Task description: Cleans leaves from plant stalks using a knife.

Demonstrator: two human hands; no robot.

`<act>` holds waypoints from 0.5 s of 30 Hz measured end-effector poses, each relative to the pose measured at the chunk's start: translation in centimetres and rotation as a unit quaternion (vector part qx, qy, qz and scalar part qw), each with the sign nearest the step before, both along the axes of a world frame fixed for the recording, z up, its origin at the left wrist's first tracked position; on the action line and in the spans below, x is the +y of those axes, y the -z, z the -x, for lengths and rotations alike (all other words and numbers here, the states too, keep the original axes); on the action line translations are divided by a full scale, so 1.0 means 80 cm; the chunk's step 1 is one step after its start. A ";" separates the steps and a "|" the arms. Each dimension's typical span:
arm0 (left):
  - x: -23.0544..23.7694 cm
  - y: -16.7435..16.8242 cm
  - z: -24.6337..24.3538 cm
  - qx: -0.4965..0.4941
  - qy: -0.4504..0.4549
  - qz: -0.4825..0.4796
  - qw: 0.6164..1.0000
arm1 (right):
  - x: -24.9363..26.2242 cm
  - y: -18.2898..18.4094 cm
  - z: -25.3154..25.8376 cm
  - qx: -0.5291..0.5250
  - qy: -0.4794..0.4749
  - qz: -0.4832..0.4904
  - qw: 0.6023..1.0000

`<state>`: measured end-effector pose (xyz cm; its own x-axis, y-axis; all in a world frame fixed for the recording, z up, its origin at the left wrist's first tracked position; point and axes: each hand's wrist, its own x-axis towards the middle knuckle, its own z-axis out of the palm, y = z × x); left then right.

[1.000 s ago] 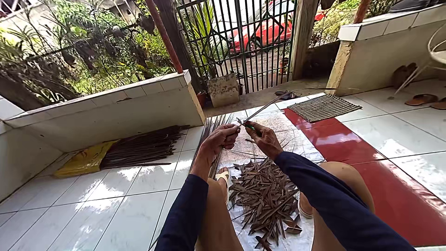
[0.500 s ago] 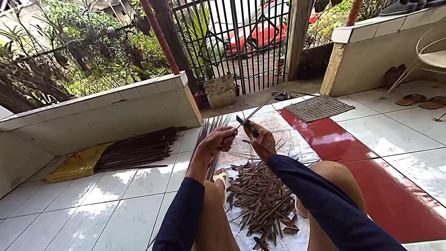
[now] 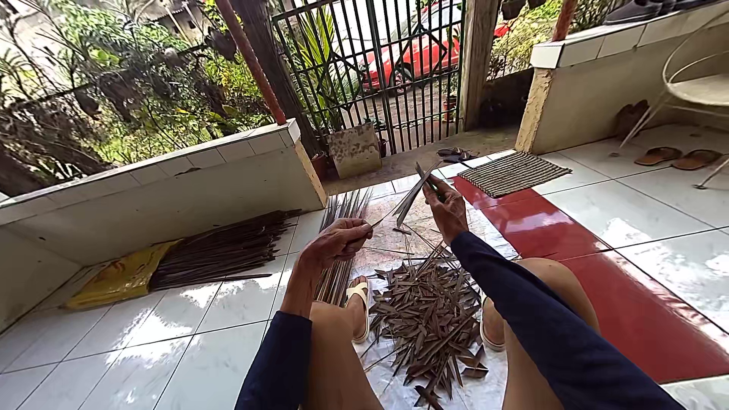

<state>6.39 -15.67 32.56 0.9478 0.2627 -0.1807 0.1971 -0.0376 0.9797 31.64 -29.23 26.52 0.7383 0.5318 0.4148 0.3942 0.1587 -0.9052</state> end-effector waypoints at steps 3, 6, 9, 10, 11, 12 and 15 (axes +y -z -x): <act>0.002 -0.006 0.023 0.011 -0.005 -0.027 1.000 | -0.008 -0.003 -0.013 0.009 0.004 -0.023 1.000; 0.004 -0.008 0.047 0.026 -0.004 -0.056 0.998 | -0.014 -0.003 -0.026 0.024 0.016 -0.028 0.999; 0.005 -0.007 0.074 0.045 -0.002 -0.083 0.996 | -0.018 0.000 -0.036 0.035 0.026 -0.029 0.999; 0.006 -0.006 0.082 0.049 -0.003 -0.088 0.995 | -0.019 0.001 -0.040 0.038 0.028 -0.028 0.999; 0.008 -0.005 0.091 0.050 -0.003 -0.092 0.994 | -0.021 0.001 -0.043 0.040 0.031 -0.026 0.998; 0.010 -0.004 0.100 0.051 -0.005 -0.098 0.994 | -0.022 0.002 -0.047 0.043 0.035 -0.025 0.998; 0.022 -0.002 0.124 0.045 -0.022 -0.110 0.993 | -0.026 0.006 -0.060 0.061 0.045 -0.045 0.996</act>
